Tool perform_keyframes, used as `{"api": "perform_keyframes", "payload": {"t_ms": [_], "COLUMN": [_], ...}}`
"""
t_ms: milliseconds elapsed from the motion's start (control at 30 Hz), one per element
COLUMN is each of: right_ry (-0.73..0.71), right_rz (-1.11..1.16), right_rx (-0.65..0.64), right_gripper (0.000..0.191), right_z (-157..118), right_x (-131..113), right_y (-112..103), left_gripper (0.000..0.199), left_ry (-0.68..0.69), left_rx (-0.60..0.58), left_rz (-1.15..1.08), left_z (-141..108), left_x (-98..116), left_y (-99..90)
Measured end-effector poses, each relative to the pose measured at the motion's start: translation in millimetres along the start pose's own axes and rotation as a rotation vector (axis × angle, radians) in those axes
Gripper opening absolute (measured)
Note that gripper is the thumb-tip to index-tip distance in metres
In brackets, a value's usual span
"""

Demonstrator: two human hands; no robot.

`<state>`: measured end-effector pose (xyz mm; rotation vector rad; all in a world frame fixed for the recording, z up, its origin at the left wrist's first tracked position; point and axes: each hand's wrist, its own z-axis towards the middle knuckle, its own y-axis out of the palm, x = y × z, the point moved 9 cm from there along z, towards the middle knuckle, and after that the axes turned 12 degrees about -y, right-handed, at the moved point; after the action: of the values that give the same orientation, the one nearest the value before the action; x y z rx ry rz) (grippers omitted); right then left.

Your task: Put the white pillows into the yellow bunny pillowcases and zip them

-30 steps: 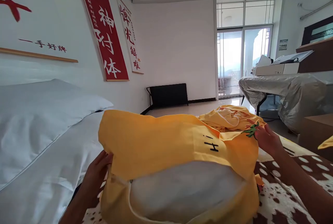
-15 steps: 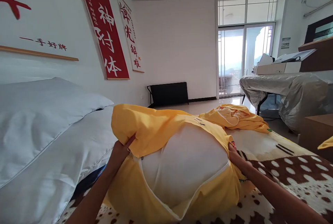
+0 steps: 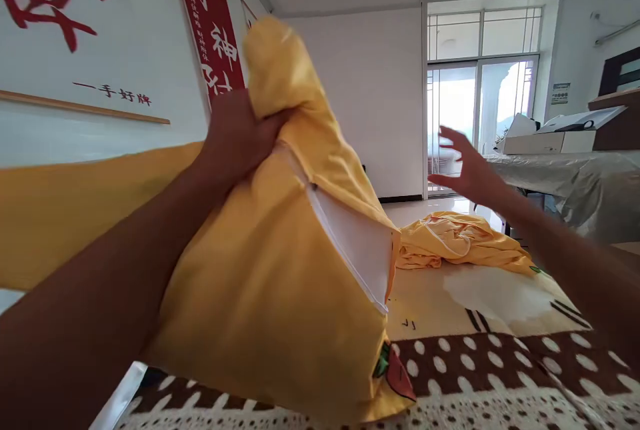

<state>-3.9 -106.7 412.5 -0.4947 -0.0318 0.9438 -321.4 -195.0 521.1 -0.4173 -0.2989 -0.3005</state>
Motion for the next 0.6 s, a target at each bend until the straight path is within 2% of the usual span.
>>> {"api": "perform_keyframes", "payload": {"t_ms": [67, 100, 133, 167, 233, 267, 333, 400, 467, 533, 600], "right_ry": [-0.487, -0.612, -0.664, -0.67, -0.573, -0.506, -0.388, -0.306, -0.264, -0.25, -0.258], "right_rz": [-0.329, -0.431, -0.525, -0.605, -0.688, -0.691, -0.645, -0.617, -0.643, -0.653, -0.548], "right_rx": [0.096, 0.077, -0.02, -0.128, -0.311, -0.345, -0.345, -0.362, -0.388, -0.391, -0.422], "right_gripper": [0.105, 0.105, 0.093, 0.077, 0.038, 0.026, 0.019, 0.023, 0.034, 0.044, 0.042], "right_z": [53, 69, 83, 92, 99, 98, 92, 85, 82, 81, 75], "right_x": [-99, -131, -150, -157, -144, -132, -107, -86, -75, -71, -70], "right_y": [-37, -44, -41, -35, -21, -16, -12, -8, -9, -14, -11], "left_gripper": [0.053, 0.055, 0.058, 0.061, 0.063, 0.063, 0.067, 0.094, 0.11, 0.106, 0.09], "left_ry": [0.293, 0.426, 0.527, 0.595, 0.61, 0.573, 0.473, 0.361, 0.206, 0.008, -0.184], "left_rx": [-0.077, -0.123, -0.155, -0.188, -0.239, -0.256, -0.283, -0.33, -0.452, -0.613, -0.657], "left_rz": [0.197, 0.272, 0.326, 0.36, 0.387, 0.389, 0.407, 0.461, 0.506, 0.512, 0.408], "left_z": [-8, -18, -28, -37, -47, -50, -53, -57, -63, -74, -83], "left_x": [77, 106, 127, 140, 141, 132, 99, 54, 2, -49, -86], "left_y": [6.7, 12.6, 18.0, 23.5, 32.6, 35.4, 36.9, 33.5, 28.5, 23.4, 15.1]}}
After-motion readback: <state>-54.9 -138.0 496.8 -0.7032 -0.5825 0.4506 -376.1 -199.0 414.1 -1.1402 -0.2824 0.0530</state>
